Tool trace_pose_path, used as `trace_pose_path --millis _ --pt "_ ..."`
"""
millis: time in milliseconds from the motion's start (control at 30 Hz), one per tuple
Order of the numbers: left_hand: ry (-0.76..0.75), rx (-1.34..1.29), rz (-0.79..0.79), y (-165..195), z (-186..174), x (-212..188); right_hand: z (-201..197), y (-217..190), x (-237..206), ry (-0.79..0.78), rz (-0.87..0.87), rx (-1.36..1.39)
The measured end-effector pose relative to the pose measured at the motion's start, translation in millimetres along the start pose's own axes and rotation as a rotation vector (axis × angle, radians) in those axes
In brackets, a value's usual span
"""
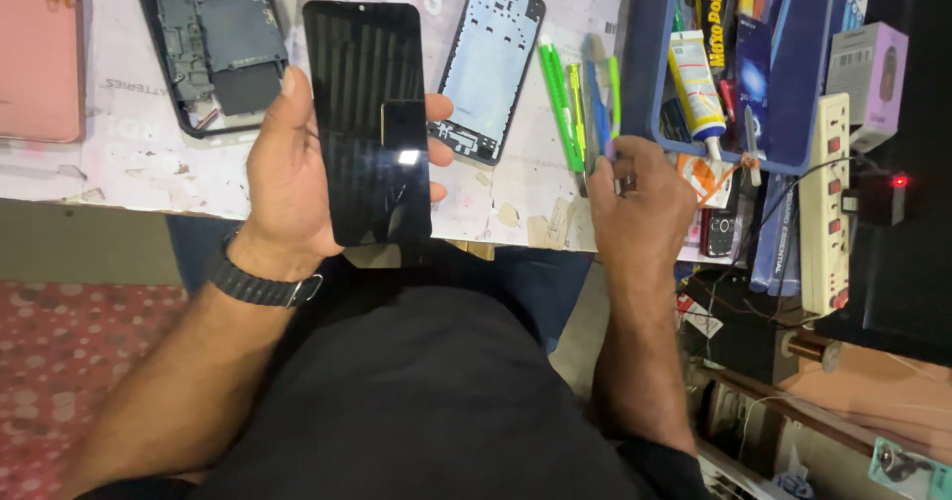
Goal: The person cleans a disassembled smartphone screen assembly using a toothbrush and a small brush. They wipe the back and edges of the screen, then apply a small amount of adhesive from a tube to the frame before brushing again.
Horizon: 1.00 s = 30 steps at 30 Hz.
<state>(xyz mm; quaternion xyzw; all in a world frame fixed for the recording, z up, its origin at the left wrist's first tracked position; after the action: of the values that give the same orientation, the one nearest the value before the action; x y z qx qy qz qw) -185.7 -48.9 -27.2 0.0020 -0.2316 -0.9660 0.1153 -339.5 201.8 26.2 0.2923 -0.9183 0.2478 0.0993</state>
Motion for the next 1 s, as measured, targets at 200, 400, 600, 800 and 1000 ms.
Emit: trace_pose_path --millis 200,400,600,800,1000 --pt "0.001 0.026 -0.011 0.9 -0.4 -0.5 -0.4 -2.9 2.6 -0.093 0.012 -0.209" --pt "-0.069 -0.117 -0.017 -2.9 -7.5 3.8 3.4 -6.6 1.1 -0.003 -0.227 -0.252" --pt "-0.055 -0.132 -0.067 -2.5 -15.9 1.7 14.5 -2.0 3.6 -0.153 -0.029 -0.304" --pt "-0.053 -0.155 -0.08 -0.8 -16.5 2.8 11.3 -6.4 -0.3 -0.146 -0.078 -0.279" --pt "-0.057 -0.167 -0.09 -1.0 -17.5 3.1 2.7 -31.9 -0.4 -0.164 0.043 -0.161"
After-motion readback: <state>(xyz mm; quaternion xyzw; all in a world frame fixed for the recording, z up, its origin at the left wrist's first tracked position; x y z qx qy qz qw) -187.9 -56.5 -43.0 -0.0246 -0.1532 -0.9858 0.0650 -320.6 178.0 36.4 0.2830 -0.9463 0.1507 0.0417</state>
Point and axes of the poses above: each hand's wrist, its own x-axis towards the middle knuckle, its own z-axis out of the palm, y = z × x, the point moved 1 cm from there along x, towards the middle knuckle, and after that the axes turned 1 degree about y, right-handed, at the moved point
